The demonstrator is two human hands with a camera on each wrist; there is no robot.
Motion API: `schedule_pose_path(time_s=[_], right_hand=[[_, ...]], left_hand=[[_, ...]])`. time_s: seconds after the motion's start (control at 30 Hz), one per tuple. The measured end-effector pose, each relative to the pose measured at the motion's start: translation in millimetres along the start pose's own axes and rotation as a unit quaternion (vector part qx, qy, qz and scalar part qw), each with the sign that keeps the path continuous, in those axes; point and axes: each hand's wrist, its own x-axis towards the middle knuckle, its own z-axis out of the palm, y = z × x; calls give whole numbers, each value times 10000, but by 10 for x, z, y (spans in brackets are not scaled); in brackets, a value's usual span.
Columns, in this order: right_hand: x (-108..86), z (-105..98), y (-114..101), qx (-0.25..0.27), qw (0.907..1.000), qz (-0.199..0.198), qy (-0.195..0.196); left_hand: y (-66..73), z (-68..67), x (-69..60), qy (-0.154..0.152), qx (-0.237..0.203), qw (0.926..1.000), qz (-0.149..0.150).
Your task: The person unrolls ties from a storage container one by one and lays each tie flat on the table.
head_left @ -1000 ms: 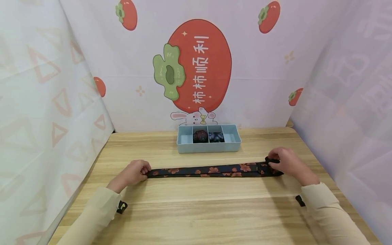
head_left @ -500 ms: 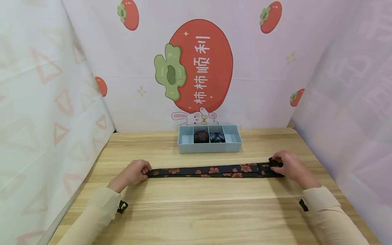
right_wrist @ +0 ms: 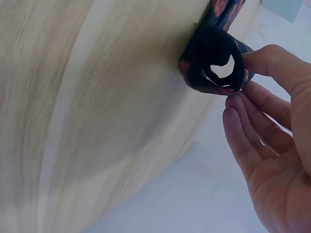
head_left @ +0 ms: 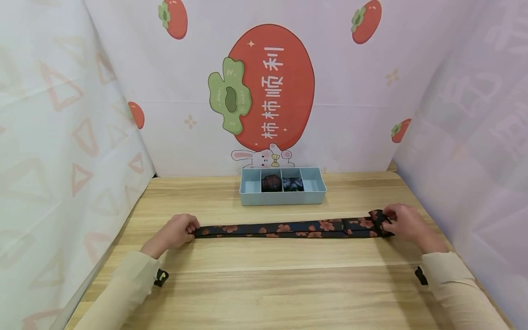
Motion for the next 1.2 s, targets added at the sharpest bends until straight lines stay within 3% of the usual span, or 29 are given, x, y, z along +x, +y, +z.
schedule_pose_path(time_s=[0.23, 0.53, 0.7, 1.03, 1.2], right_hand=[[44, -68, -77, 12, 9999, 38, -118], [196, -69, -357, -122, 9989, -397, -199], [202, 41, -282, -240, 9975, -666, 3], [114, 32, -68, -379, 9985, -391, -3], [79, -31, 15, -470, 9980, -369, 189]], left_hand=[[21, -54, -42, -39, -14, 10000, -4], [4, -69, -58, -22, 3, 10000, 35], [-28, -71, -56, -26, -3, 10000, 37], [-131, -106, -115, 79, 11, 9999, -119], [-173, -138, -162, 57, -2, 9999, -134]])
